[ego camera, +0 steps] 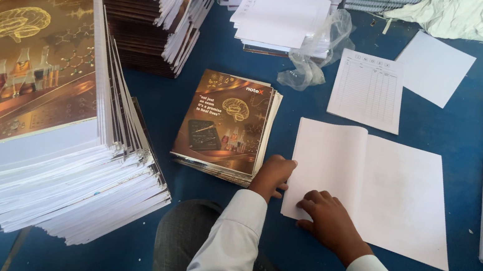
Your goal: The person assembles notebooks by inserting loose index pages into open notebook covers and stacking the completed units. They repeatedly pick up a cover, insert a page, close the cover, and place the finished notebook onto a growing stack.
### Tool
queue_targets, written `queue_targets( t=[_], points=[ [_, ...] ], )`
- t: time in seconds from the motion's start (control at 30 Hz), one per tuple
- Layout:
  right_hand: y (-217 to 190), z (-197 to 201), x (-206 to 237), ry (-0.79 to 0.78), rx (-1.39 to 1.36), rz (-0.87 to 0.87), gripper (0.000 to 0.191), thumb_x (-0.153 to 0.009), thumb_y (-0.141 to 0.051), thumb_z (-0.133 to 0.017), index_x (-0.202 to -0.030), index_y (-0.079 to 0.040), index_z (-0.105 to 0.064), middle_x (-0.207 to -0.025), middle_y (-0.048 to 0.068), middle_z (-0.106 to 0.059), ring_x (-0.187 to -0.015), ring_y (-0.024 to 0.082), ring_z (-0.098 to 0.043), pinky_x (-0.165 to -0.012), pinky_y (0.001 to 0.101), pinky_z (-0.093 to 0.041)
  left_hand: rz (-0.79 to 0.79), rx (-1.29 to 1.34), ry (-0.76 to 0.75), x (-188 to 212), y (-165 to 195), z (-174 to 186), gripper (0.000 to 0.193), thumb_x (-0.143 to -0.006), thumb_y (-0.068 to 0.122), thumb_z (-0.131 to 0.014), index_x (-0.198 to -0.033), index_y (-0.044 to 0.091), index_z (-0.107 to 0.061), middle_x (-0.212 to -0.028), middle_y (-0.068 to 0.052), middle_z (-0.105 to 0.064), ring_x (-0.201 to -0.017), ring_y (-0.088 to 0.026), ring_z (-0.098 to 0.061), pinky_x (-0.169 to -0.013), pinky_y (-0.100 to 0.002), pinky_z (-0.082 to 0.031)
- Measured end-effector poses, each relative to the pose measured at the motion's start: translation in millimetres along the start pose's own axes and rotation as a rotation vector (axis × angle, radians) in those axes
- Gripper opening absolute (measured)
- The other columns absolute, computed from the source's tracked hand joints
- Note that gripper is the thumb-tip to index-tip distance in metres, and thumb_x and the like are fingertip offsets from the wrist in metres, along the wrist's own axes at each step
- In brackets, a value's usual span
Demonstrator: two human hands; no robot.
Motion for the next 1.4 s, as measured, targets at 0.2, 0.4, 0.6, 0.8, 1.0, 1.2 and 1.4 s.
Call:
queue_targets(
  t=[0.2, 0.4, 0.6, 0.8, 1.0, 1.2, 1.4],
  points=[
    [3, -5, 1, 0.052, 0.058, 0.058, 0.029, -0.088, -0.029, -0.072, -0.114, -0.014, -0.071, -0.124, 0.003, -0.064, -0.118, 0.022, -0.057, -0.103, 0.0386, -0.045, -0.004, -0.021, 0.013, 4, 0, 1, 0.060, -0.095, 0.036, -0.054, -0.143, 0.000, -0.044, -0.139, -0.025, -0.056, -0.117, -0.042, -0.064, -0.096, -0.058, -0.054],
    [5, 4, 9, 0.111, -0.017, 0.043, 0.016, -0.089, -0.022, -0.068, -0.099, -0.012, -0.076, -0.105, 0.004, -0.074, -0.106, 0.023, -0.066, -0.099, 0.0386, -0.049, -0.046, -0.109, 0.125, 4, 4, 5, 0.047, -0.093, 0.037, -0.061, -0.126, 0.004, -0.059, -0.114, -0.015, -0.067, -0.096, -0.028, -0.068, -0.081, -0.048, -0.055],
    [20, 17, 19, 0.185, -0.326, -0.180, 0.015, -0.086, -0.021, -0.072, -0.088, -0.008, -0.080, -0.096, 0.008, -0.077, -0.086, 0.025, -0.073, -0.086, 0.0389, -0.057, -0.208, -0.062, 0.259, 1, 13, 10, 0.031, -0.088, 0.036, -0.066, -0.090, 0.005, -0.069, -0.072, -0.007, -0.068, -0.060, -0.017, -0.063, -0.049, -0.032, -0.047],
    [30, 23, 36, 0.203, -0.550, -0.319, 0.021, -0.087, -0.029, -0.075, -0.087, -0.008, -0.076, -0.089, 0.008, -0.076, -0.082, 0.024, -0.073, -0.083, 0.0378, -0.058, -0.181, -0.122, 0.216, 18, 16, -3, 0.048, -0.090, 0.050, -0.069, -0.082, 0.003, -0.068, -0.070, -0.009, -0.066, -0.057, -0.015, -0.062, -0.046, -0.027, -0.046],
    [32, 38, 52, 0.200, -0.636, -0.240, 0.018, -0.085, -0.027, -0.074, -0.084, -0.009, -0.077, -0.093, 0.006, -0.076, -0.088, 0.021, -0.071, -0.085, 0.0372, -0.056, -0.360, -0.200, 0.115, 31, 26, -39, 0.038, -0.083, 0.035, -0.074, -0.087, -0.002, -0.069, -0.072, -0.012, -0.067, -0.059, -0.020, -0.064, -0.047, -0.032, -0.050],
    [68, 70, 75, 0.256, -0.512, -0.175, 0.024, -0.083, -0.033, -0.076, -0.093, -0.012, -0.076, -0.100, 0.005, -0.076, -0.093, 0.019, -0.073, -0.084, 0.0355, -0.059, -0.397, -0.046, -0.013, 17, 20, -53, 0.031, -0.084, 0.024, -0.070, -0.103, 0.000, -0.072, -0.088, -0.011, -0.072, -0.074, -0.019, -0.067, -0.062, -0.034, -0.054],
    [149, 124, 121, 0.427, -0.275, -0.361, 0.032, -0.085, -0.035, -0.074, -0.108, -0.012, -0.074, -0.116, 0.008, -0.073, -0.099, 0.024, -0.071, -0.082, 0.0392, -0.061, -0.455, -0.216, 0.106, 18, 19, -48, 0.036, -0.081, 0.020, -0.073, -0.108, -0.003, -0.073, -0.096, -0.018, -0.077, -0.082, -0.025, -0.075, -0.075, -0.035, -0.057]
  ],
)
Point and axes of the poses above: each hand's wrist, its own x-axis away from the middle knuckle, its own z-axis out of the back of the hand, y = z × x, the point moved 6 cm from there along -x, towards the middle knuckle
